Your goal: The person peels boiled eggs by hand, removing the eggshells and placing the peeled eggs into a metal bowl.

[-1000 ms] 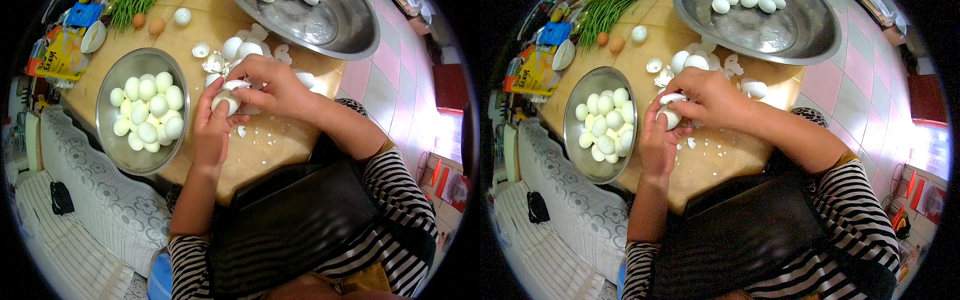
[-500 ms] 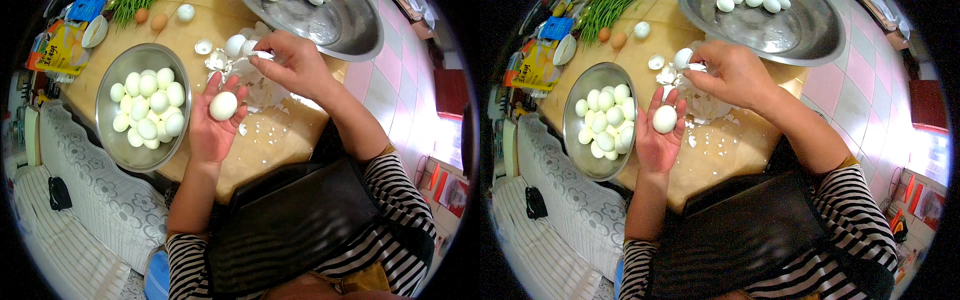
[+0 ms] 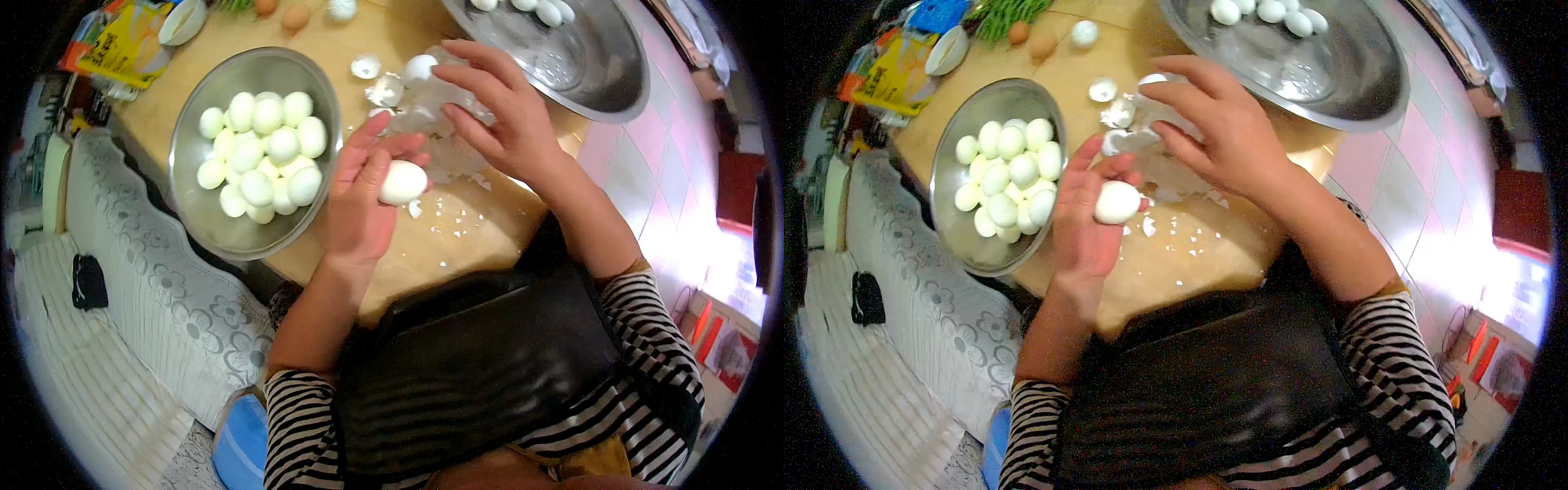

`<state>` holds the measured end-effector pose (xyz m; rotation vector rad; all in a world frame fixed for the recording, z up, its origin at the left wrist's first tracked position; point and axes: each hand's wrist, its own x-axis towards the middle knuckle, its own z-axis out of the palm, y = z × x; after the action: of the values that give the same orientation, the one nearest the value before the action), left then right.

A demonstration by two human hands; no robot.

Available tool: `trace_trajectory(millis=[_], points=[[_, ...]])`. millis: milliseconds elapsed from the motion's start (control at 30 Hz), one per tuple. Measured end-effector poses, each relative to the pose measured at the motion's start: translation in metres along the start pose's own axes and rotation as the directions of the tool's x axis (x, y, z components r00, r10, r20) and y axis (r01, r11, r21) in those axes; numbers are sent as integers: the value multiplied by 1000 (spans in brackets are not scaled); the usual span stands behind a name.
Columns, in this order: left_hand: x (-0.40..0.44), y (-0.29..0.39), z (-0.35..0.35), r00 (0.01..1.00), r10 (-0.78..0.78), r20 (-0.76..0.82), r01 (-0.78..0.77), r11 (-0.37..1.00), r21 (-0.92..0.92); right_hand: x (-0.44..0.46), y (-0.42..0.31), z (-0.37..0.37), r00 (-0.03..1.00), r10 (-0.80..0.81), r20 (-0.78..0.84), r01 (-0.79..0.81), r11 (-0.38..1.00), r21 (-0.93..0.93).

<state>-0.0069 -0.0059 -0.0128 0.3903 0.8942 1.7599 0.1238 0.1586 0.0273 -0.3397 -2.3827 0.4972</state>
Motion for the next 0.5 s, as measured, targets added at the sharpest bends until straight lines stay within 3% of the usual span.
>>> trace_trajectory(millis=[200,300,333,433,467,500], points=[[-10,17,7,991,79,105,-65,989,-131,2,-4,1,1000,5,-30,-3,995,96],[-12,35,4,944,329,23,-325,941,-99,2,-4,2,999,-43,-32,45,995,84],[-12,43,4,908,390,-151,-381,921,86,1,-5,3,998,-41,-40,45,995,86],[-11,70,3,697,617,-365,-508,784,356,1,-5,5,998,-47,-43,50,996,79],[-11,77,-4,699,617,-363,-509,785,354,1,-4,5,998,-55,-40,58,996,69],[-12,84,-13,594,768,-241,-684,639,352,2,-6,3,998,-53,-41,55,996,64]])
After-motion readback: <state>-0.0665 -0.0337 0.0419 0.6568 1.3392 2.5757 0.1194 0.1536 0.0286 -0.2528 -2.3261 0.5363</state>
